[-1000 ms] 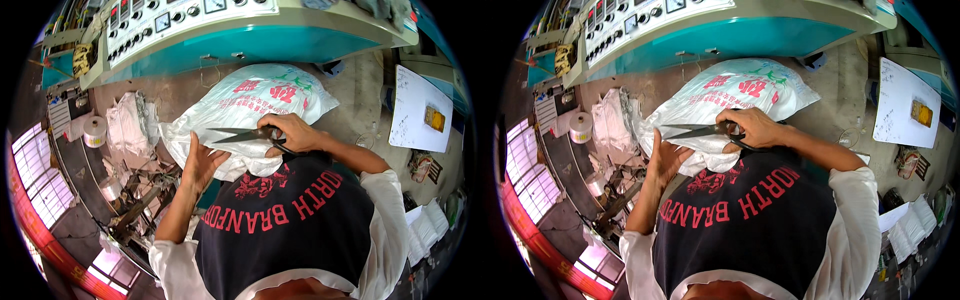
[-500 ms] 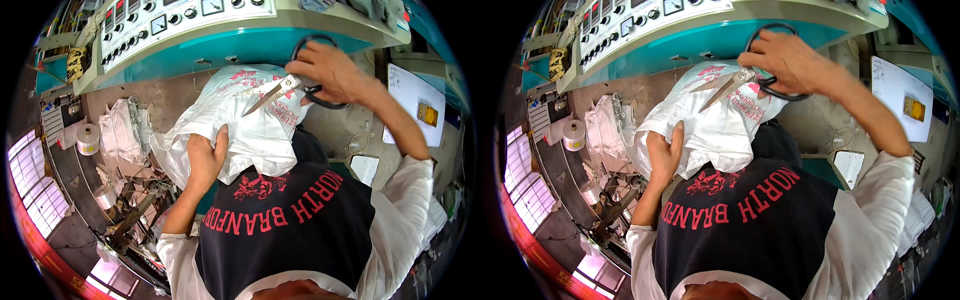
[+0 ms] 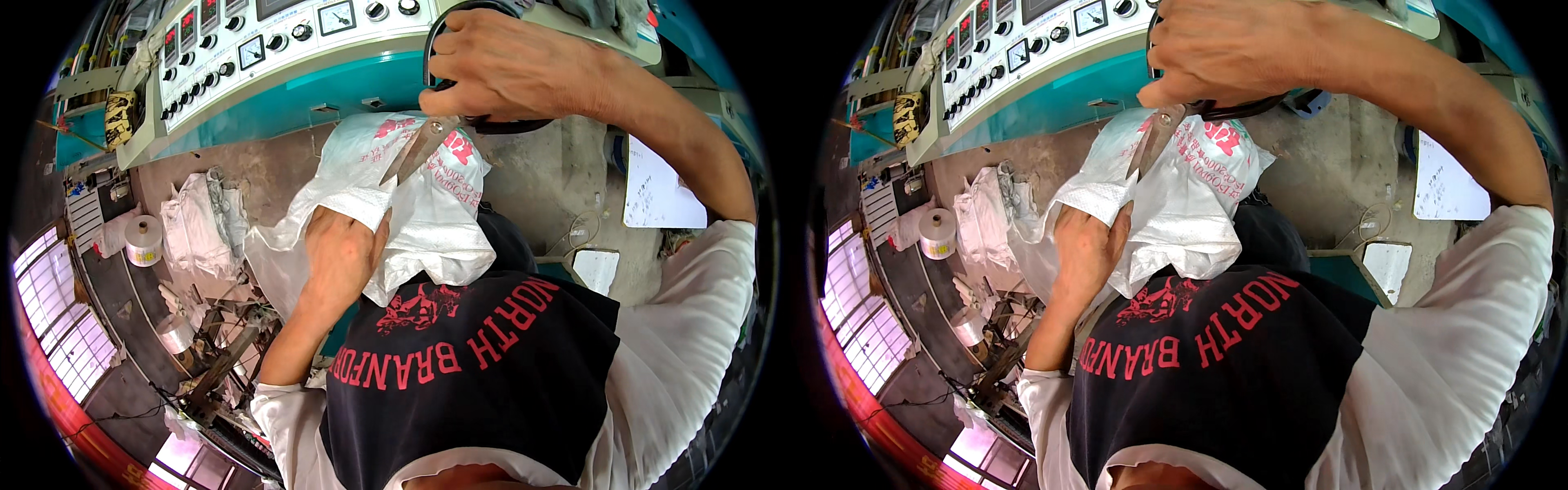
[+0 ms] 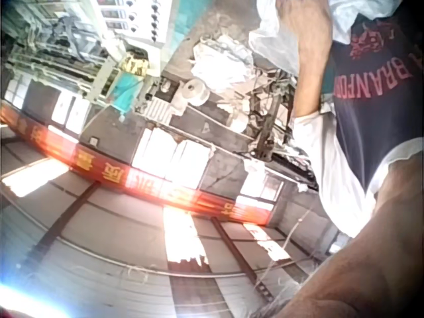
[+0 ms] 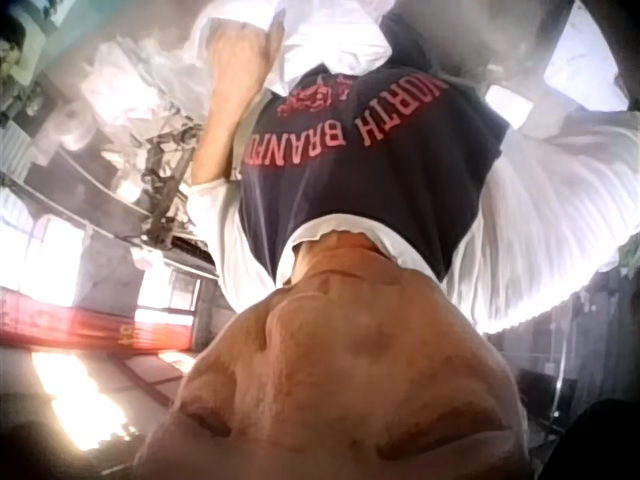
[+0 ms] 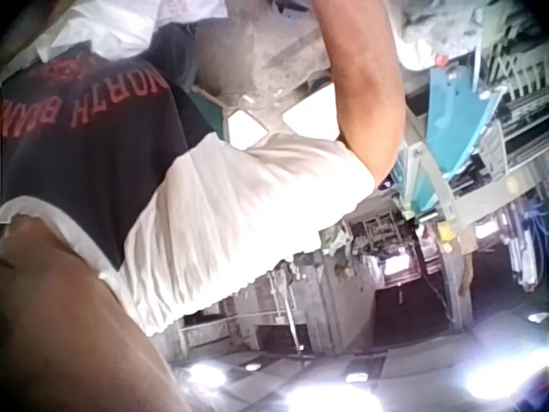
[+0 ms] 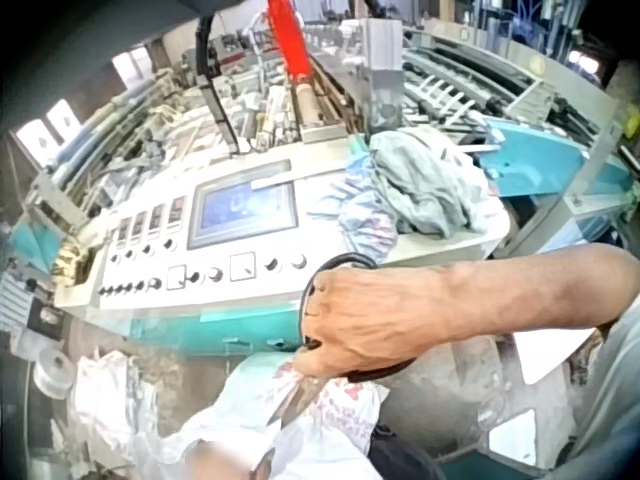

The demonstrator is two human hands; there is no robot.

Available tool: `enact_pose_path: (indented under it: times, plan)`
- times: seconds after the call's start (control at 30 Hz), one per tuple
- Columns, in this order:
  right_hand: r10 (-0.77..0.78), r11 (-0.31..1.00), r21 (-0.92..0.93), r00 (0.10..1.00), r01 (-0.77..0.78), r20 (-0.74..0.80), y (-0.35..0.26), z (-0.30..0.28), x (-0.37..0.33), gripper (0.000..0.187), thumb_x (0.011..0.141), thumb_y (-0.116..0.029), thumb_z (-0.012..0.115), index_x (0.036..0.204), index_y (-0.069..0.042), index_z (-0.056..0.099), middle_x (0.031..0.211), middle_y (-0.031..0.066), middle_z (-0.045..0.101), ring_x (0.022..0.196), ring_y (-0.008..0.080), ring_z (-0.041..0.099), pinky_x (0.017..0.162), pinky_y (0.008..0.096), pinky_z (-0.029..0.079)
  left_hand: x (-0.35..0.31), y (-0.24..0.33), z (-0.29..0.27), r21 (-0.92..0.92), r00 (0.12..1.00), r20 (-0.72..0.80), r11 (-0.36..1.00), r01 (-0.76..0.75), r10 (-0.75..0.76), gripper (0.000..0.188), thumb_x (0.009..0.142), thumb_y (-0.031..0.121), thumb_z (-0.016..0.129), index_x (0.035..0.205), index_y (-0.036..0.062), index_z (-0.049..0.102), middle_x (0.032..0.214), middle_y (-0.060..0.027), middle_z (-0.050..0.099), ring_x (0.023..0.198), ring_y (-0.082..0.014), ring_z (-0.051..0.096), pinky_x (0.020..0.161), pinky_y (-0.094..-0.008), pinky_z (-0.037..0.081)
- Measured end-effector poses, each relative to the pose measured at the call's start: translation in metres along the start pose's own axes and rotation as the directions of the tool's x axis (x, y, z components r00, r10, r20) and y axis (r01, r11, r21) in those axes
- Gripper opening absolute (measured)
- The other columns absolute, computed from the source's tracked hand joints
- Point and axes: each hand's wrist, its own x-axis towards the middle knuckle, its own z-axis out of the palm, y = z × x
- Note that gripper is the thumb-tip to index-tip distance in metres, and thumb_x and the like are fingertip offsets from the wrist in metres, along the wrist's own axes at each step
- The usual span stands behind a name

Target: The person cuts a white plastic bag with shears, walks to a different machine to interact with a touchscreen and adjust internal components, and eventually removes a printed bag with a yellow smiley face.

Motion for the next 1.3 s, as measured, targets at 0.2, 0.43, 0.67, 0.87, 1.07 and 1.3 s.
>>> enact_pose_path:
  times: [0.2,0.43,0.67,0.87,1.07,1.3]
  plan:
    - [0.024,1.0,-0.018,1.0,-0.023,0.012,0.0,0.01,-0.01,0.026,0.07,-0.024,0.067,0.089,-0.012,0.053,0.068,0.0031,0.052,0.069,0.019,0.058,0.07,0.0337,0.043,-0.001,0.003,-0.006,-0.009,0.997,0.029,0.997,0.076,-0.075,0.021,0.077,0.005,0.07,0.097,0.0014,0.066,0.092,-0.0161,0.064,0.074,-0.0338,0.062,0.065,-0.0377,0.049]
    - [0.231,0.934,0.261,0.97,-0.243,0.075,0.008,0.026,-0.044,0.044,0.072,-0.039,0.071,0.098,-0.008,0.052,0.074,0.0068,0.057,0.067,0.0298,0.057,0.062,0.0388,0.045,-0.003,-0.014,-0.01,-0.04,0.944,-0.034,0.944,0.327,-0.328,0.014,0.081,0.011,0.069,0.079,-0.0015,0.063,0.072,-0.0159,0.06,0.063,-0.0342,0.057,0.057,-0.0416,0.046]
    - [0.507,0.428,0.805,0.846,-0.412,0.163,-0.01,0.032,-0.011,0.067,0.074,-0.049,0.073,0.115,-0.005,0.045,0.076,0.013,0.057,0.073,0.0247,0.059,0.065,0.0349,0.045,0.021,-0.003,0.028,0.057,0.999,-0.039,0.998,-0.017,0.02,0.01,0.074,0.008,0.067,0.077,-0.0002,0.063,0.076,-0.0173,0.061,0.071,-0.0349,0.059,0.063,-0.0436,0.047]
    - [0.352,0.574,0.787,0.936,-0.227,0.013,-0.043,0.046,0.082,0.041,0.074,-0.01,0.064,0.111,-0.004,0.048,0.075,0.0207,0.062,0.074,0.0393,0.06,0.064,0.0468,0.043,0.048,0.022,0.04,-0.051,0.99,0.096,0.993,0.108,-0.103,0.014,0.074,0.008,0.059,0.085,-0.0004,0.063,0.085,-0.0143,0.062,0.083,-0.0299,0.061,0.071,-0.0411,0.049]
    - [0.444,0.438,0.862,0.895,-0.255,0.039,-0.039,0.065,0.085,0.038,0.074,-0.006,0.065,0.109,-0.004,0.05,0.069,0.0172,0.061,0.068,0.0362,0.061,0.061,0.044,0.045,-0.017,0.018,0.01,-0.027,0.946,-0.307,0.995,0.101,-0.104,0.03,0.072,0.013,0.074,0.098,0.0027,0.062,0.088,-0.0101,0.062,0.083,-0.0291,0.059,0.076,-0.0392,0.047]
    - [0.615,0.44,0.895,0.75,-0.069,-0.245,-0.058,0.096,0.13,0.038,0.075,-0.005,0.067,0.106,-0.005,0.046,0.078,0.0181,0.063,0.074,0.036,0.064,0.059,0.0425,0.047,-0.057,-0.097,-0.015,-0.474,0.501,-0.012,0.446,0.759,-0.865,0.034,0.085,0.022,0.067,0.106,-0.004,0.065,0.078,-0.0065,0.063,0.072,-0.0119,0.055,0.061,-0.0267,0.044]
